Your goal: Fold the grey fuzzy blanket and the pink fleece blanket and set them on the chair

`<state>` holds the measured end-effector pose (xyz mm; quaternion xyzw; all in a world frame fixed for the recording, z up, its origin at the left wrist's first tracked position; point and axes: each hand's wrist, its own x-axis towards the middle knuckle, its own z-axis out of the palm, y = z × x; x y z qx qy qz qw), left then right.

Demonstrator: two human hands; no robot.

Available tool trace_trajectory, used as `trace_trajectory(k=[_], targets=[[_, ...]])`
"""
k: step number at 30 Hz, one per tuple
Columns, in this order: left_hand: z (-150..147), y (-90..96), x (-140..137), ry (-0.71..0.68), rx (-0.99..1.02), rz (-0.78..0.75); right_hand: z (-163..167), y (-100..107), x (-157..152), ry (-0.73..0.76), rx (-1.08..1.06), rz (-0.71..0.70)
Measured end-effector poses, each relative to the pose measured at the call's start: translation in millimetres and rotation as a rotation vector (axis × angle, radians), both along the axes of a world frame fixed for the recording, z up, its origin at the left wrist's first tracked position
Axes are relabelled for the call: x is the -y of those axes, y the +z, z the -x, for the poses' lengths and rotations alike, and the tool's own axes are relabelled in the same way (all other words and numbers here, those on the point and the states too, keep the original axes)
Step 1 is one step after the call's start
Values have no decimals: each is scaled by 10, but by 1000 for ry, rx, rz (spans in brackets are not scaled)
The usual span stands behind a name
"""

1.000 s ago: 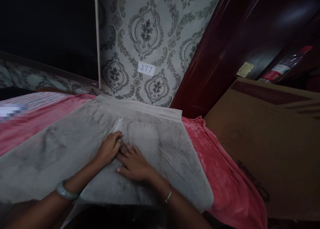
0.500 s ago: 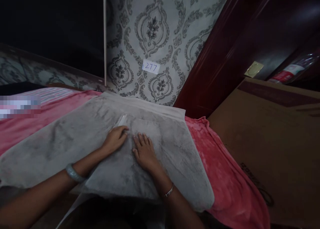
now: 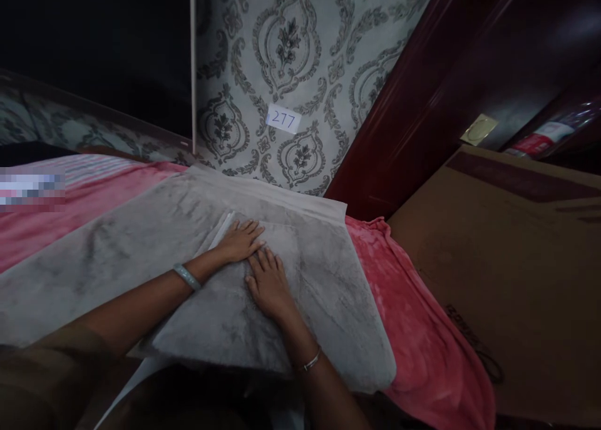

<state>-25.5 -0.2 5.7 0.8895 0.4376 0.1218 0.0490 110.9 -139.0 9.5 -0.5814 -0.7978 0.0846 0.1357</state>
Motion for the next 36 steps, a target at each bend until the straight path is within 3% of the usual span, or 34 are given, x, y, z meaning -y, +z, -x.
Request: trace_trajectory(k=[7,13,17,24,28,29,31,34,36], targets=[[413,-51,216,-13,-13,-68,-3,2,20,4,-8,-1],[710,-81,359,-36,7,-39,-42,26,20,31,5,9],[736,-52,386,-21,-9,7,16,91,214,221,15,98],[719,-33,410,-19,-10,2,232,214,1006,504,-116,174],[696,39,403,0,-49,42,77,361,1018,709,-320,232],[672,74,415,14,-62,59,-2,397,919,658,-378,197],[603,145,479,58,-72,67,-178,452,627,394,-414,69],[483,181,665,53,-43,-10,-383,442,132,-33,-237,-56],[433,130,804,-17,-35,-37,-429,354,-103,-152,-109,-47]])
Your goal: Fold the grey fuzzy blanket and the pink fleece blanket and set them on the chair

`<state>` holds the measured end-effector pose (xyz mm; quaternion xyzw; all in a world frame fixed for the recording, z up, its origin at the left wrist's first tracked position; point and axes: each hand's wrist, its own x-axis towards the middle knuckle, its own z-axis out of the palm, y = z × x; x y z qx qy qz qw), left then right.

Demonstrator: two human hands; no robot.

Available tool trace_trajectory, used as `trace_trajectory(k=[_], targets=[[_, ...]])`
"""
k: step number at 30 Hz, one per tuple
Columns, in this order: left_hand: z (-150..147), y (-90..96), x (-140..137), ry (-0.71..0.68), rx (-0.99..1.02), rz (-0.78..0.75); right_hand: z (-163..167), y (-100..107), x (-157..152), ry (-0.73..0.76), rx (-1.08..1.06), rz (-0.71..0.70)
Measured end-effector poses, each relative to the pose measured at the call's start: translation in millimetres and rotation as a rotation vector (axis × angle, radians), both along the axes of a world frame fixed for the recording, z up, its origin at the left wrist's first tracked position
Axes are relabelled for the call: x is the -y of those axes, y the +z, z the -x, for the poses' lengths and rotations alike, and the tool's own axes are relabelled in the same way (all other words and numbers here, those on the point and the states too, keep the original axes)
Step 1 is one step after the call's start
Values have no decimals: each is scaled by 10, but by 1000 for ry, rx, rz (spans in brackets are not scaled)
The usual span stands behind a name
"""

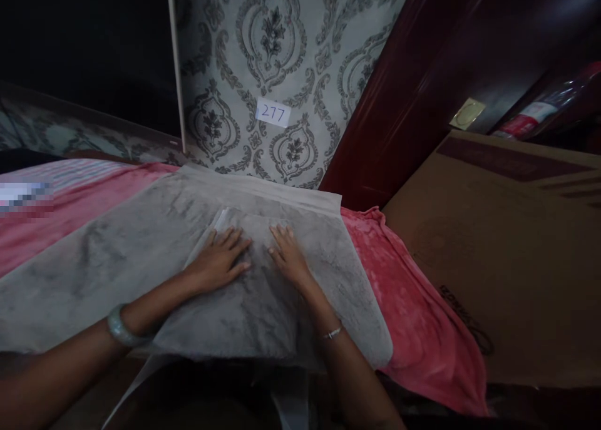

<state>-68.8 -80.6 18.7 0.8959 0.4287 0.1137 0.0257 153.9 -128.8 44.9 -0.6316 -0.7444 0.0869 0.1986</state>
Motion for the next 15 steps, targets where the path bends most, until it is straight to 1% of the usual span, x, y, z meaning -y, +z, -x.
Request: trace_trajectory(k=[3,5,7,11,15], targets=[[2,-140,138,-41,-11,11,40,-209,-124,2,115,22],[34,-220,164,-41,3,-9,79,-333,-111,12,140,7],[65,-265,157,-58,25,-39,95,-405,-87,4,141,-3],[101,-278,135,-62,12,-40,73,-422,-93,1,143,0],[182,-269,186,-68,-4,-23,60,-399,-112,0,150,8]])
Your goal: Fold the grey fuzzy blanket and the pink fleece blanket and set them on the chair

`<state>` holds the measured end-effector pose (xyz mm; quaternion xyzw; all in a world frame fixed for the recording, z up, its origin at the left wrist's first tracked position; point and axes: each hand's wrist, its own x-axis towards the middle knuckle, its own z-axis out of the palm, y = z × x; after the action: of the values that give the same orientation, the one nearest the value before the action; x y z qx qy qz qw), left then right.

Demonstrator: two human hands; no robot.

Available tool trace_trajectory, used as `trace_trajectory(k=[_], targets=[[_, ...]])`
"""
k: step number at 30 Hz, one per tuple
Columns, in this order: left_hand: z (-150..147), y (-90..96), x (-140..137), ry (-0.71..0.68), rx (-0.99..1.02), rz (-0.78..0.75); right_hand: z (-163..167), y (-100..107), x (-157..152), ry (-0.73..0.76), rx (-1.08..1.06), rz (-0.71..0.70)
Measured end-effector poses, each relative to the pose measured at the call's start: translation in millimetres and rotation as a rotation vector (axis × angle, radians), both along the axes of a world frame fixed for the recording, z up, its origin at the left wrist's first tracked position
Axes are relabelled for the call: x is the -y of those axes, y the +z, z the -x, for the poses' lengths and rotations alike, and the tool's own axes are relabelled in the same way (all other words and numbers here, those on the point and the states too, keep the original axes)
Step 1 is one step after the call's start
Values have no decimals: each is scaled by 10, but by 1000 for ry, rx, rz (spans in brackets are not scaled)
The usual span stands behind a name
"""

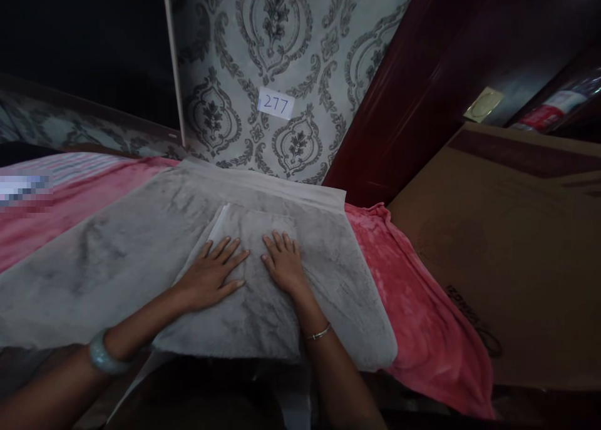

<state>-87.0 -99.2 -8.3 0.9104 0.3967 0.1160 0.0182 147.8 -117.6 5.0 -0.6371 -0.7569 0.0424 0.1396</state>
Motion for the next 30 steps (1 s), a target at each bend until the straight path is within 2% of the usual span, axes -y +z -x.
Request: trace_trajectory(k=[10,21,25,30], targets=[[492,-25,292,0,18,36,-2,4,27,-6,-13,6],[885,-108,444,-73,238,-27,-79,-92,50,18,-77,-54],[1087,-224,463,-55,262,-1,-245,-273,219,59,-192,-75],[1300,-296,457,-97,264,26,-566,-523,676,161,-361,-106]])
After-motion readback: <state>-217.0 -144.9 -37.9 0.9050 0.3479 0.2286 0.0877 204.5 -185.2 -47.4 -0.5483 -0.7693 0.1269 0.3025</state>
